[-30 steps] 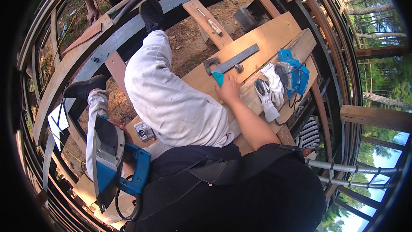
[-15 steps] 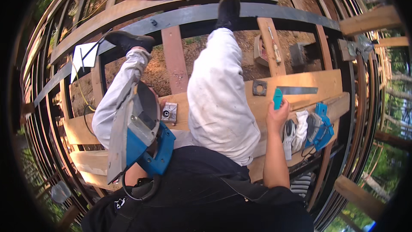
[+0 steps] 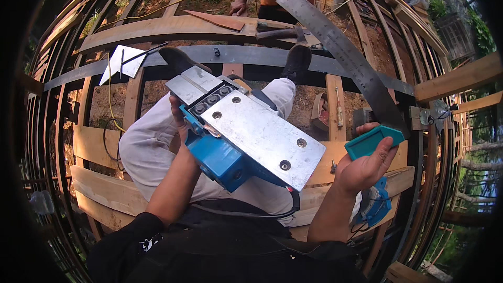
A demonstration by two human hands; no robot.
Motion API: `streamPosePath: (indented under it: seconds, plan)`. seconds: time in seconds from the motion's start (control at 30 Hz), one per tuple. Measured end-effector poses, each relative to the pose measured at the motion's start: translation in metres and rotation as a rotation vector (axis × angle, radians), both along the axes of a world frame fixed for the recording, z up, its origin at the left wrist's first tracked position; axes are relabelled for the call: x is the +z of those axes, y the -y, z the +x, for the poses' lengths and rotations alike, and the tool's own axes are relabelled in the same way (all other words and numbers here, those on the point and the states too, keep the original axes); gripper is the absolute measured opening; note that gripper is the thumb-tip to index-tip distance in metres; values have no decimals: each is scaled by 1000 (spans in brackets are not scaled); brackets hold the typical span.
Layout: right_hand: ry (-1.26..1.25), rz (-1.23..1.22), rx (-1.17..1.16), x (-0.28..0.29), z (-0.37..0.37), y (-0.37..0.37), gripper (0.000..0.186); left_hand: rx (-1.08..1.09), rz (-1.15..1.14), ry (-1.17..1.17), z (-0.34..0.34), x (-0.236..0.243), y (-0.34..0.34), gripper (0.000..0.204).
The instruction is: The person adjusts the blade components of a power planer by hand and using a metal ruler to check alignment.
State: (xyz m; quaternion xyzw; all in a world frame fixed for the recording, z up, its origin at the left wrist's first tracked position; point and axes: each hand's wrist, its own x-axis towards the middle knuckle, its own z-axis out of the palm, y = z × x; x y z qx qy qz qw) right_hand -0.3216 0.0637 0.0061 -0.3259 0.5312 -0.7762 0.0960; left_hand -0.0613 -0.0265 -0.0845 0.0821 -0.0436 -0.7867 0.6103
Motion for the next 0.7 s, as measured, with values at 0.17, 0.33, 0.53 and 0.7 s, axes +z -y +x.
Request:
streamPosePath:
  seconds: [0.17, 0.33, 0.53, 0.7]
  plan:
    - [278, -44, 261, -17, 2, -27, 28, -79, 20, 115, -17, -9, -7, 88]
    - [389, 59, 275, -42, -4, -45, 23, -51, 35, 293, -28, -6, -13, 82]
    - [380, 122, 280, -53, -13, -46, 25, -123, 34, 514, -26, 15, -21, 87]
    - [402, 182, 275, -54, -19, -55, 27, -156, -9, 642, -24, 18, -23, 82]
